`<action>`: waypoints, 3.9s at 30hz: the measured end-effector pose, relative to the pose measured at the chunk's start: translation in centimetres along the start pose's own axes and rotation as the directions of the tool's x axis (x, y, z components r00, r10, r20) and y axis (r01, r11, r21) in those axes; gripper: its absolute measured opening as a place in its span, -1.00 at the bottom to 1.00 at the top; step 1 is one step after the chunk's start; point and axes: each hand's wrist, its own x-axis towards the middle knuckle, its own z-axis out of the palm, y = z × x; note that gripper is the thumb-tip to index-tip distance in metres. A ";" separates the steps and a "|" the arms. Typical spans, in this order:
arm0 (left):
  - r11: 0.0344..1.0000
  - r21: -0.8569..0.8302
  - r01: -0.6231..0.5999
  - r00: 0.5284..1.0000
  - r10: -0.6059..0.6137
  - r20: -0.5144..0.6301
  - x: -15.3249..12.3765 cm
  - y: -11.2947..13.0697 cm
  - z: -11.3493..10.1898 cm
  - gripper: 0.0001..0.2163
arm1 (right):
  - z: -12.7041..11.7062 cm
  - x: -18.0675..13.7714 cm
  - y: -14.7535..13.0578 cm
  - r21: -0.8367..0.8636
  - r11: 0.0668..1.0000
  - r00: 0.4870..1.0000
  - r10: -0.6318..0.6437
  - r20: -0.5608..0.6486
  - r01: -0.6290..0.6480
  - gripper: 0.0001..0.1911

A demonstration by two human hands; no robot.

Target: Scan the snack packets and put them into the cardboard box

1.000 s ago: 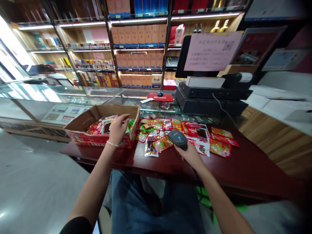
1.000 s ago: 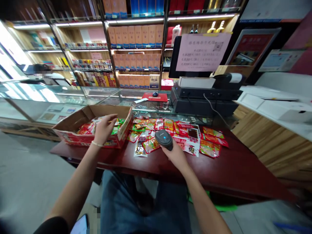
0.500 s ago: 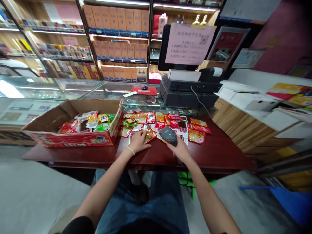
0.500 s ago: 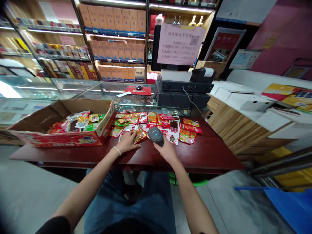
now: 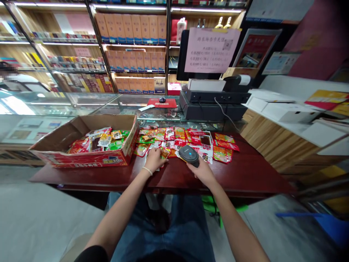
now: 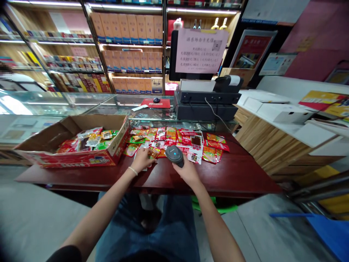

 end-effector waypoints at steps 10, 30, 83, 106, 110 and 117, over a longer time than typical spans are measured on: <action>0.986 -0.135 0.094 0.995 -0.091 0.034 0.2 -1.0 -0.1 -0.19 | -0.2 -0.1 -0.5 -0.053 0.999 1.000 0.001 0.006 -0.001 -0.50; 0.223 -0.975 0.002 0.939 -0.335 -0.075 1.9 -2.0 0.5 -0.66 | 3.4 1.5 -4.7 0.140 0.985 0.994 -0.105 -0.007 0.105 -0.55; 0.973 0.000 0.231 0.970 -0.230 -0.083 -6.3 -2.1 -4.6 -0.42 | 6.9 -1.6 -4.4 0.274 0.961 0.992 -0.070 0.109 0.038 -0.68; 0.977 0.154 -0.150 0.987 0.139 0.079 -12.6 -1.5 -5.3 -0.34 | 7.4 -1.6 -3.3 0.294 0.955 0.993 -0.069 0.094 0.039 -0.66; 0.960 0.145 -0.241 0.968 0.226 0.111 -14.4 -1.2 -5.4 -0.29 | 7.5 -1.6 -3.2 0.268 0.961 0.991 -0.091 0.096 0.062 -0.69; 0.877 -0.334 -0.346 0.926 0.377 0.030 -14.9 -2.0 -4.3 -0.73 | 6.9 -1.5 -3.0 0.266 0.962 0.993 -0.083 0.082 0.059 -0.68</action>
